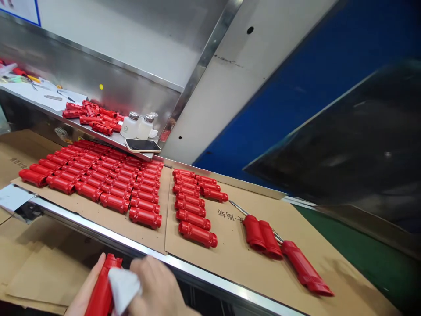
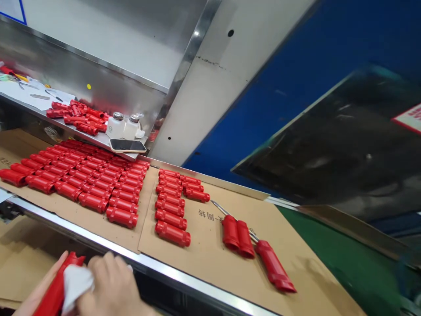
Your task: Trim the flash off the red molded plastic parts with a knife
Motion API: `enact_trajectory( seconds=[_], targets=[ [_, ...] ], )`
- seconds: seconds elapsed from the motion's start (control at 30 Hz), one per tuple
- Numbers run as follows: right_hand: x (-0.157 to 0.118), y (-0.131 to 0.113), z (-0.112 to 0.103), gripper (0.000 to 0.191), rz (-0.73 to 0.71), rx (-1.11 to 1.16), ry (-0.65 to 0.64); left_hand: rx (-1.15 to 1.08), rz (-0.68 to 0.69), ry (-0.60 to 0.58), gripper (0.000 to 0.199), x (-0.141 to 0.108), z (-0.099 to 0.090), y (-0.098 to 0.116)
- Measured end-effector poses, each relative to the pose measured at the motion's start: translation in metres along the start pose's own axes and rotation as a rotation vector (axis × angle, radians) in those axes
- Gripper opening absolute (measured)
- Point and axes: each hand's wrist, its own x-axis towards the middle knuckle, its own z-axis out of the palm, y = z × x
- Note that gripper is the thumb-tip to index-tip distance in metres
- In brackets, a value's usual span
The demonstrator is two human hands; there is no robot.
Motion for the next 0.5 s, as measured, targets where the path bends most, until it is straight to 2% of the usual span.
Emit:
enact_trajectory(
  seconds=[0.2,0.33,0.4,0.5],
  targets=[
    [-0.003,-0.004,0.002,0.034,0.012,0.021,0.060,0.014,-0.067,-0.025,0.033,-0.003,0.000,-0.006],
    [-0.006,-0.005,0.004,0.033,0.004,0.021,0.128,0.012,-0.125,-0.043,0.035,-0.008,0.002,-0.009],
    [-0.008,-0.003,0.004,0.031,0.006,0.039,0.078,0.012,-0.147,-0.045,0.038,-0.009,0.003,-0.010],
    [-0.014,-0.001,0.006,0.028,0.025,0.092,-0.108,0.004,-0.156,-0.038,0.037,-0.008,0.003,-0.010]
  ],
)
